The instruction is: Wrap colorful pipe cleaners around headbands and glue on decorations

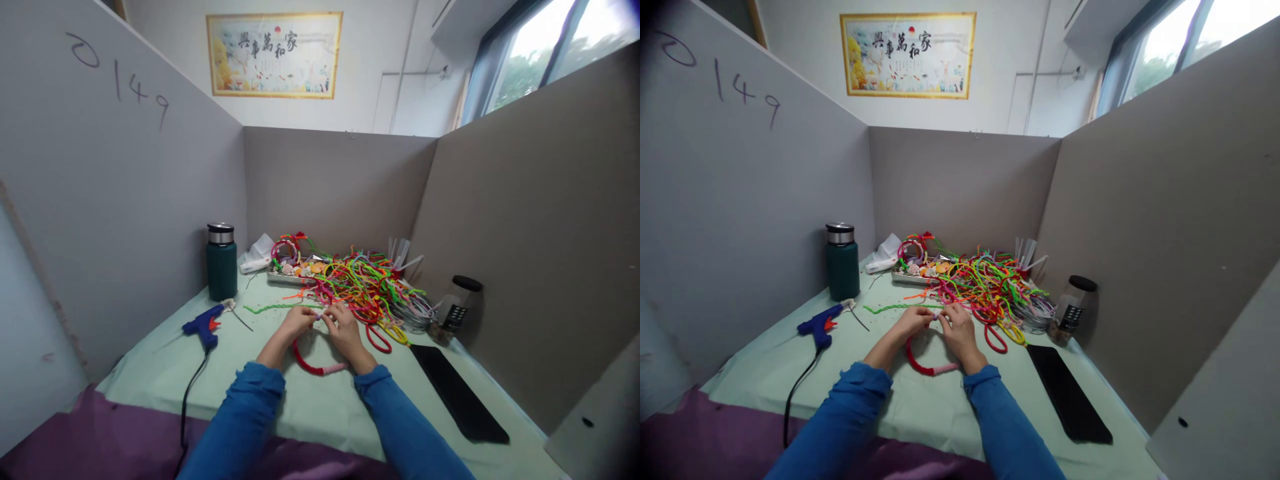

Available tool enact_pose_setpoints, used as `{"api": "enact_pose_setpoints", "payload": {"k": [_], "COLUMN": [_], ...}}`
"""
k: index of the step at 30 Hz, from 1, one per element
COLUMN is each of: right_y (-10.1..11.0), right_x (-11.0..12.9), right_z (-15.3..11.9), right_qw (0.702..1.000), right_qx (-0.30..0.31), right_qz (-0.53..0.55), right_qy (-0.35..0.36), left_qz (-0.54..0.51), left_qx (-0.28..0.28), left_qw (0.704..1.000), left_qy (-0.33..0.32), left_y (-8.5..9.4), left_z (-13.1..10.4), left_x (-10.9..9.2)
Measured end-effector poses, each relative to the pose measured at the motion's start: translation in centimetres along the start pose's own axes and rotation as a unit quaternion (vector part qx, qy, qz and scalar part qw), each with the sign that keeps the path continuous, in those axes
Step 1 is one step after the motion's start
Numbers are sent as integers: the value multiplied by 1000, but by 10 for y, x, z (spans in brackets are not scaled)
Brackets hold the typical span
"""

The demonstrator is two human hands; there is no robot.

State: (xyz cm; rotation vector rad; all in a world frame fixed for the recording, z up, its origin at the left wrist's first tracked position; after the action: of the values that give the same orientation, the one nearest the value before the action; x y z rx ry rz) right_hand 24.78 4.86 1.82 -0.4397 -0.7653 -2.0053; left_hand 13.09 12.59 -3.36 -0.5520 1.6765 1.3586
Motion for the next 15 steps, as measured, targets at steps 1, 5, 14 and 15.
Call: {"api": "enact_pose_setpoints", "payload": {"k": [1, 5, 14, 15], "right_y": [1, -1, -28, -30], "right_x": [-8, -42, -63, -61], "right_z": [1, 0, -24, -24], "right_qw": [999, 963, 808, 798], "right_qx": [-5, -19, 35, 45], "right_qz": [45, 208, 429, 441], "right_qy": [-30, -168, -402, -408], "left_qz": [6, 12, -20, -19], "left_qx": [3, 21, 54, 48], "left_qw": [1000, 999, 992, 991], "left_qy": [-8, -43, -111, -124], "left_y": [0, -1, -5, -4], "left_z": [0, -3, -11, -11], "left_x": [-1, -10, -29, -31]}}
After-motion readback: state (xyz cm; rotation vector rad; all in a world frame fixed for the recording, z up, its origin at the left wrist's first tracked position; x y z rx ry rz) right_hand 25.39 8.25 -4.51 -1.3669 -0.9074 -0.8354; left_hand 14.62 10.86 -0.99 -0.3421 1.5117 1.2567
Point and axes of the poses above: each hand's wrist, its own z-axis towards the middle knuckle, its own y-axis out of the back of the hand, x = y × z, the point moved 9 cm from there along z, towards the middle knuckle, and after that the axes turned 15 degrees about z, right-handed, at the moved point
